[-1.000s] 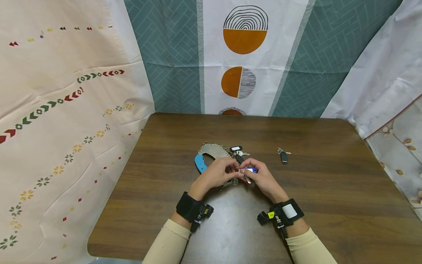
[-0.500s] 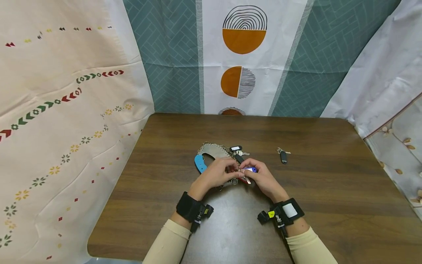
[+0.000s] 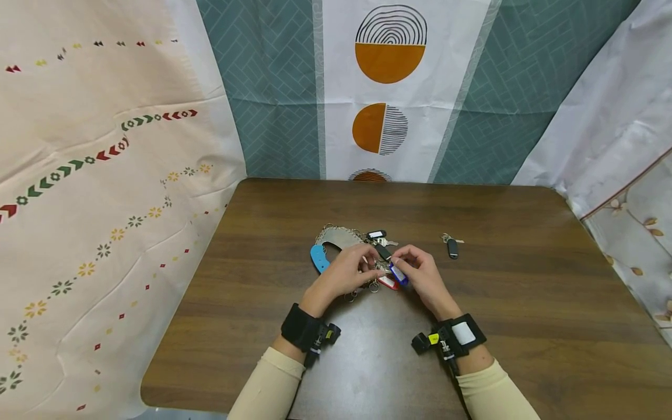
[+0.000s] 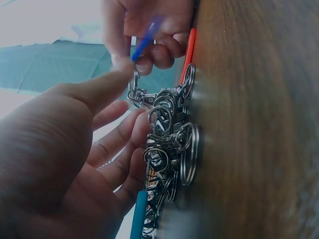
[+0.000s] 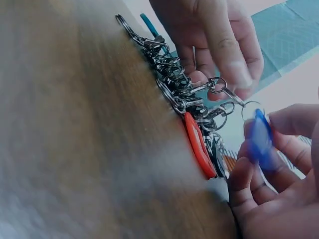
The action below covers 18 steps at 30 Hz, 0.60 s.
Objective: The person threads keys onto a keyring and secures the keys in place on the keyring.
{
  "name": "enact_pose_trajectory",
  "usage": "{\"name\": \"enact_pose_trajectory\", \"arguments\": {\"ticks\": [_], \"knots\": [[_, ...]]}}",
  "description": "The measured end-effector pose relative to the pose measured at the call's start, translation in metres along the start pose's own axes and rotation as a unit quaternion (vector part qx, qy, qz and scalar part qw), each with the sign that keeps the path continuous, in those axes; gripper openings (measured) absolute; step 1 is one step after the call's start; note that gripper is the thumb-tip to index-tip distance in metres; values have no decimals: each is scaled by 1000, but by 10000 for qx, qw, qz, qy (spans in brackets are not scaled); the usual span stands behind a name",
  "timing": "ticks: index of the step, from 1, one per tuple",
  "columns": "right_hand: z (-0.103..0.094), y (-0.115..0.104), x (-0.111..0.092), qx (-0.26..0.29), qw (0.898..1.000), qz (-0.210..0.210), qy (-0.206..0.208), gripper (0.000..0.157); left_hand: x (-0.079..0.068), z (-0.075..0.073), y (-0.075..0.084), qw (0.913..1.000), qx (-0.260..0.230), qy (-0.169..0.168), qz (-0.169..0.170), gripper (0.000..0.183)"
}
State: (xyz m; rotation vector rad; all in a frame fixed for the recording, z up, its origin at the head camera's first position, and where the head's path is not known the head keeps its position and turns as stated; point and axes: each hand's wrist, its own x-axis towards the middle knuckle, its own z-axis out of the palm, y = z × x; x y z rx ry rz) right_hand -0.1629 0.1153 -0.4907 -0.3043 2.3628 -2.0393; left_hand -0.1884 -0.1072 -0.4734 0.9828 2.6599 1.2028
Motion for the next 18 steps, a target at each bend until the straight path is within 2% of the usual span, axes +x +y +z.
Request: {"name": "enact_pose_trajectory", "arguments": {"ticks": [7, 11, 14, 18], "knots": [[-1, 4, 4, -686, 9969, -328, 190, 11, -1, -1, 1, 9999, 126, -76, -30, 15], [-7, 6, 5, -1442, 9881, -410, 340, 5, -1, 0, -1, 9996, 252, -91, -45, 12], [-17, 6, 5, -2147, 9729, -460, 723, 4, -2, 1, -3, 9994, 323, -86, -27, 13], [-39, 8, 6, -2747, 9419, -391, 1895, 7, -2, 1, -3, 9994, 342, -101, 16, 14]]}}
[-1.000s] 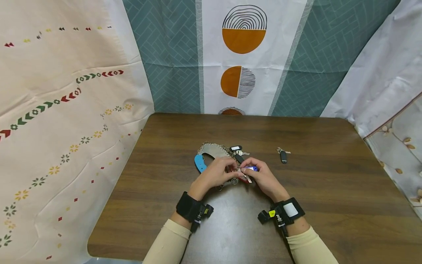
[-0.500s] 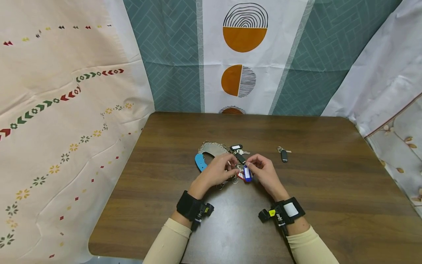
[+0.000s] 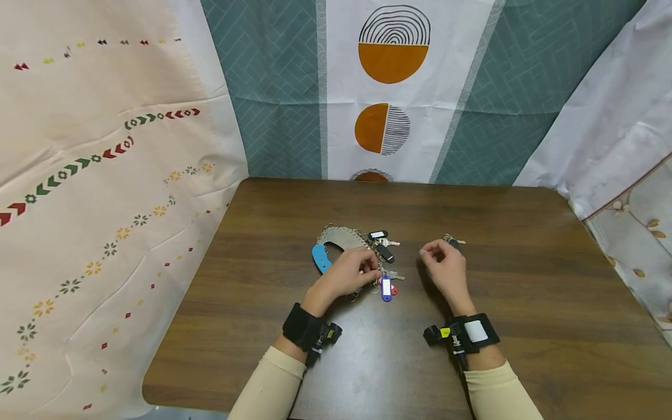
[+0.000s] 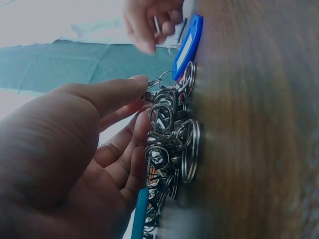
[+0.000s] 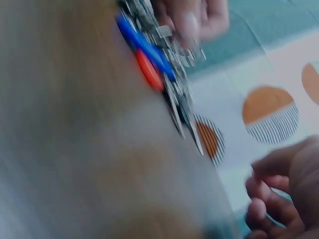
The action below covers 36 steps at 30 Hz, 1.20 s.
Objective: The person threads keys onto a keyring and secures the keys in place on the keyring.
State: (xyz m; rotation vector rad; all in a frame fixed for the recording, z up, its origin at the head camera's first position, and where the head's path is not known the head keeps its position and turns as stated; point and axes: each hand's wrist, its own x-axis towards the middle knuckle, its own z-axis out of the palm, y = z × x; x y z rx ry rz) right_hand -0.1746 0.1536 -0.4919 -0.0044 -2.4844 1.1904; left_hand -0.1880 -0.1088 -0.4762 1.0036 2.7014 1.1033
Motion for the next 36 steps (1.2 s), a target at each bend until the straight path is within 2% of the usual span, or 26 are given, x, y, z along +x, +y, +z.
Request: {"name": "enact_pose_trajectory", "arguments": {"ticks": [4, 6, 8, 12, 15, 20, 26, 32, 36], "knots": [[-13, 17, 11, -129, 9933, 414, 1067, 10, -1, -1, 3, 10000, -28, 3, -36, 14], [-16, 24, 17, -171, 9897, 493, 1333, 12, -2, -2, 4, 9999, -125, 62, -101, 16], [-18, 33, 22, -307, 9876, 563, 1431, 14, -1, 0, 4, 9996, -189, 141, -152, 18], [-19, 41, 28, -600, 9878, 793, 1196, 20, -1, -2, 6, 9990, -86, 391, -215, 20], [-18, 42, 29, -751, 9885, 906, 951, 24, -1, -8, 8, 9985, 183, 417, -307, 19], [-16, 40, 34, -855, 9892, 909, 764, 24, -3, -19, 13, 9966, 739, -44, -358, 13], [-13, 36, 37, -902, 9902, 903, 574, 22, -9, -25, 22, 9878, 1343, -510, -604, 26], [-18, 37, 37, -878, 9906, 825, 655, 21, -5, -16, 38, 9777, 1616, -1153, -687, 18], [-19, 39, 37, -858, 9898, 886, 707, 20, -2, -7, 47, 9649, 2250, -1212, -602, 18]]}}
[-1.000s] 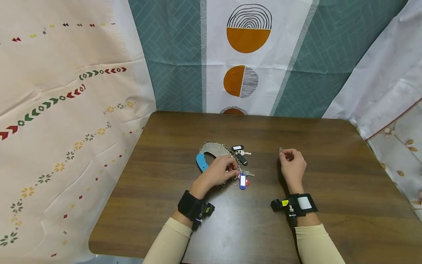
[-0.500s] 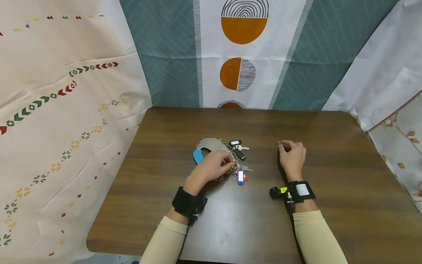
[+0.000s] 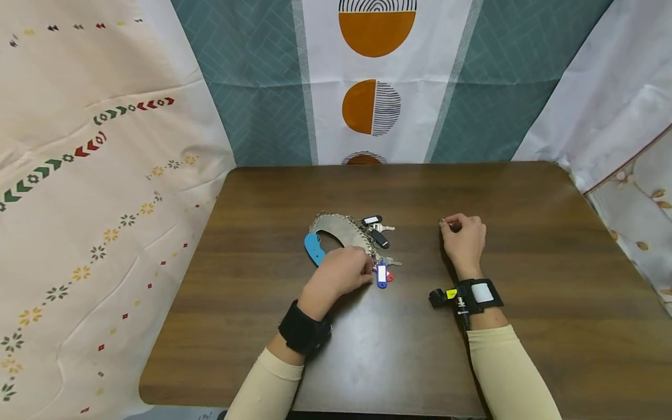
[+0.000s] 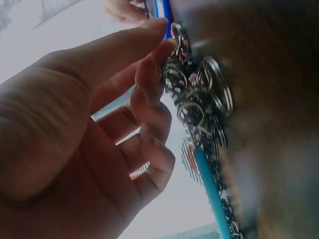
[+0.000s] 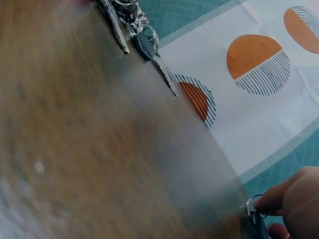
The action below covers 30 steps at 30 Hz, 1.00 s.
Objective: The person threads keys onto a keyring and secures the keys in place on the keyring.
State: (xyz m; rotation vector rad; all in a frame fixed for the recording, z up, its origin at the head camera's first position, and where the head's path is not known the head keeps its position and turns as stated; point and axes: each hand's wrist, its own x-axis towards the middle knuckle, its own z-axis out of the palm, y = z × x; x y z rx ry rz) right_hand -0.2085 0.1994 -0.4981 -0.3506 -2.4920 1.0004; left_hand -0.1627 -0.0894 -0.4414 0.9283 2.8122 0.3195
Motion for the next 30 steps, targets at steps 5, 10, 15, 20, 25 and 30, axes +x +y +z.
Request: {"name": "enact_pose_trajectory", "arguments": {"ticks": [5, 10, 15, 20, 25, 30], "knots": [[-1, -3, 5, 142, 9998, 47, 92, 18, 1, 7, 7, 9947, 834, 577, 165, 20], [-1, -2, 5, 454, 9985, 49, 310, 17, 1, 11, 13, 9893, 1230, 771, 141, 8], [-2, 0, 3, 890, 9942, -107, 597, 17, -1, 11, 13, 9888, 1311, 661, 246, 10], [-2, -1, -1, 1511, 9865, -62, 621, 19, -2, 6, 5, 9955, 671, 468, 479, 11], [-1, -2, -3, 3174, 9479, -42, 280, 20, -1, 4, -7, 9969, -661, 196, 393, 13], [-3, -7, -4, 4662, 8836, 360, -246, 19, 0, 0, -13, 9928, -1099, 457, 118, 13]]}}
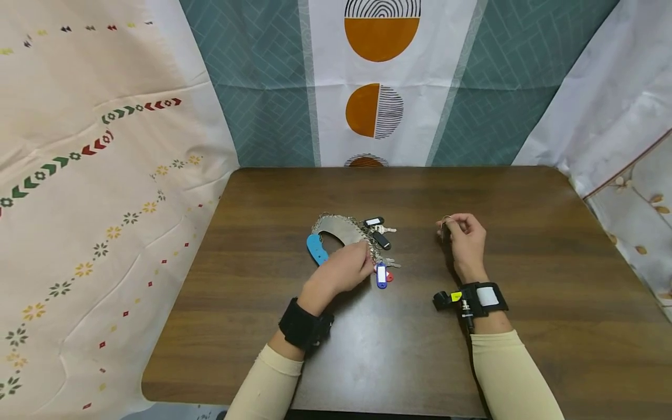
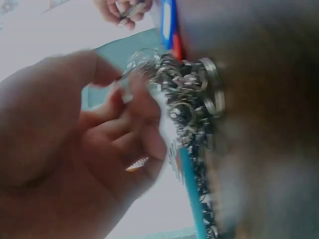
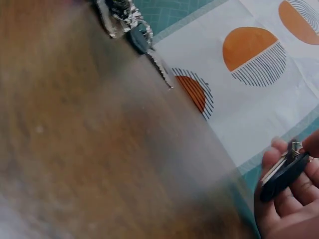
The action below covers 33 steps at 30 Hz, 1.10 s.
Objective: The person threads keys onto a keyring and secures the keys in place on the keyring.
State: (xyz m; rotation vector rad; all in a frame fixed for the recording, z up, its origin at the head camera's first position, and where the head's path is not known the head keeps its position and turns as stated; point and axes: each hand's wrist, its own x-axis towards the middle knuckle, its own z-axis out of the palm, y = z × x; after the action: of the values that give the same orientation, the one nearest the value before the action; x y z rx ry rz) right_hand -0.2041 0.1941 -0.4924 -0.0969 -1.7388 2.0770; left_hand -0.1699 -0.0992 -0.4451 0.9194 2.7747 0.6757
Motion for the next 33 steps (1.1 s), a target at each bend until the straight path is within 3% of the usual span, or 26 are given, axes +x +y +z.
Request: {"name": "enact_pose_trajectory", "arguments": {"ticks": [3, 8, 15, 20, 27, 29, 33], "knots": [[4, -2, -5, 83, 9989, 396, -244, 17, 1, 1, -1, 9986, -226, 464, -87, 11], [19, -5, -18, -573, 9907, 680, -1026, 17, 6, 5, -5, 9900, -1068, 875, -302, 13], [51, -3, -43, -1642, 9611, 713, -2102, 14, 7, 9, -15, 9739, -1842, 1079, -773, 17], [68, -21, -61, -1882, 9417, 604, -2724, 14, 6, 7, -20, 9618, -2331, 1023, -1006, 15], [78, -44, -72, -2120, 9262, 562, -3067, 12, 6, 4, -22, 9639, -2162, 1160, -1033, 17], [79, -42, -72, -2039, 9269, 673, -3079, 11, 6, 4, -22, 9651, -2099, 1137, -1077, 17], [73, -20, -66, -1815, 9330, 895, -2977, 10, 5, 1, -20, 9666, -2121, 944, -1085, 20]]}}
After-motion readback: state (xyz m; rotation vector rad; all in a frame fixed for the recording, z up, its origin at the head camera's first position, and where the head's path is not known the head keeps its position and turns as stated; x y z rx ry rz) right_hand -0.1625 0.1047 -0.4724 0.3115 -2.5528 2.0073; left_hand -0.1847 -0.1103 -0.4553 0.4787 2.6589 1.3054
